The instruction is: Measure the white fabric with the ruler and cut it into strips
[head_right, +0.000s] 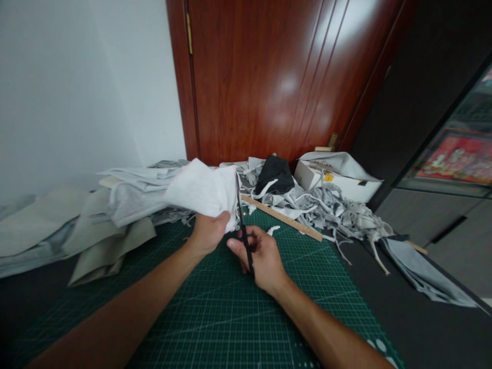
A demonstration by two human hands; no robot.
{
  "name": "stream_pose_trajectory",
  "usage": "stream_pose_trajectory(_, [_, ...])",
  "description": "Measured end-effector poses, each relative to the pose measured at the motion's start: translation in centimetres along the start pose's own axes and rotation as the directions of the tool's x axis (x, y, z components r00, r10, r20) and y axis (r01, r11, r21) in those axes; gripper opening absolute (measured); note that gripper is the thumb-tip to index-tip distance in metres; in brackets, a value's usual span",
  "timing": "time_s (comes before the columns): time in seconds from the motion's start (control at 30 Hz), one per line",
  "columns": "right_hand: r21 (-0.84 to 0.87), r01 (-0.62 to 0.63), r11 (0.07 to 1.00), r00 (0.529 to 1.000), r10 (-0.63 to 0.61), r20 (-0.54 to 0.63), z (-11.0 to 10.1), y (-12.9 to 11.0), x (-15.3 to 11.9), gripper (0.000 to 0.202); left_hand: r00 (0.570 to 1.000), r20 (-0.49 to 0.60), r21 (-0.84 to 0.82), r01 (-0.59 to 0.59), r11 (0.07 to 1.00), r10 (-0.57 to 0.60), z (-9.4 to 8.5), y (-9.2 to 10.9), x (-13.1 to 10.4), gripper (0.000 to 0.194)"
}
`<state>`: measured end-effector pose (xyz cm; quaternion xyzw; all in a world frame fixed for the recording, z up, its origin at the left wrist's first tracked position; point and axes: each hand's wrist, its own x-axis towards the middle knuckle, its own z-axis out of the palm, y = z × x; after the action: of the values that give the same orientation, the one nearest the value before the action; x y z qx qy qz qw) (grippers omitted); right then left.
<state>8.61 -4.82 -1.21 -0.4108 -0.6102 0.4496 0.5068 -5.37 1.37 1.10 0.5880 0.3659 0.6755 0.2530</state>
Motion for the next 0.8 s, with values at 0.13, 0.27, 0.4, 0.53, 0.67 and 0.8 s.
stream_pose_trajectory(0.13, [0.005,0.002,1.000,1.000,-0.002,-0.003,-0.18,0.35,0.07,0.050,1.000,0.016,0.008,-0.010,1.000,0.010,-0.01,-0.13,-0.14,0.061])
stream_pose_trajectory(0.27, [0.028,0.004,1.000,1.000,-0.004,0.004,-0.28,0.44,0.17,0.049,0.999,0.036,0.020,-0.010,1.000,0.009,-0.03,-0.16,-0.26,0.056])
stream_pose_trajectory(0.4, [0.042,0.001,0.999,1.000,-0.002,0.014,-0.28,0.42,0.24,0.048,0.998,0.039,0.016,-0.047,0.999,0.046,-0.01,-0.06,-0.24,0.057])
stream_pose_trajectory(0.53, [0.034,0.014,0.999,1.000,-0.014,0.014,-0.29,0.32,0.14,0.048,0.999,0.046,0.020,-0.020,1.000,0.019,-0.04,-0.07,-0.33,0.054])
stream_pose_trajectory(0.67, [0.031,0.031,0.999,0.999,-0.032,0.028,-0.30,0.17,0.04,0.048,0.999,0.037,0.030,0.025,0.999,-0.026,-0.09,-0.19,-0.47,0.049])
stream_pose_trajectory(0.8, [0.042,0.035,0.998,0.999,-0.036,0.029,-0.25,0.19,0.05,0.050,1.000,0.017,0.039,0.016,0.999,-0.017,-0.04,-0.32,-0.36,0.049])
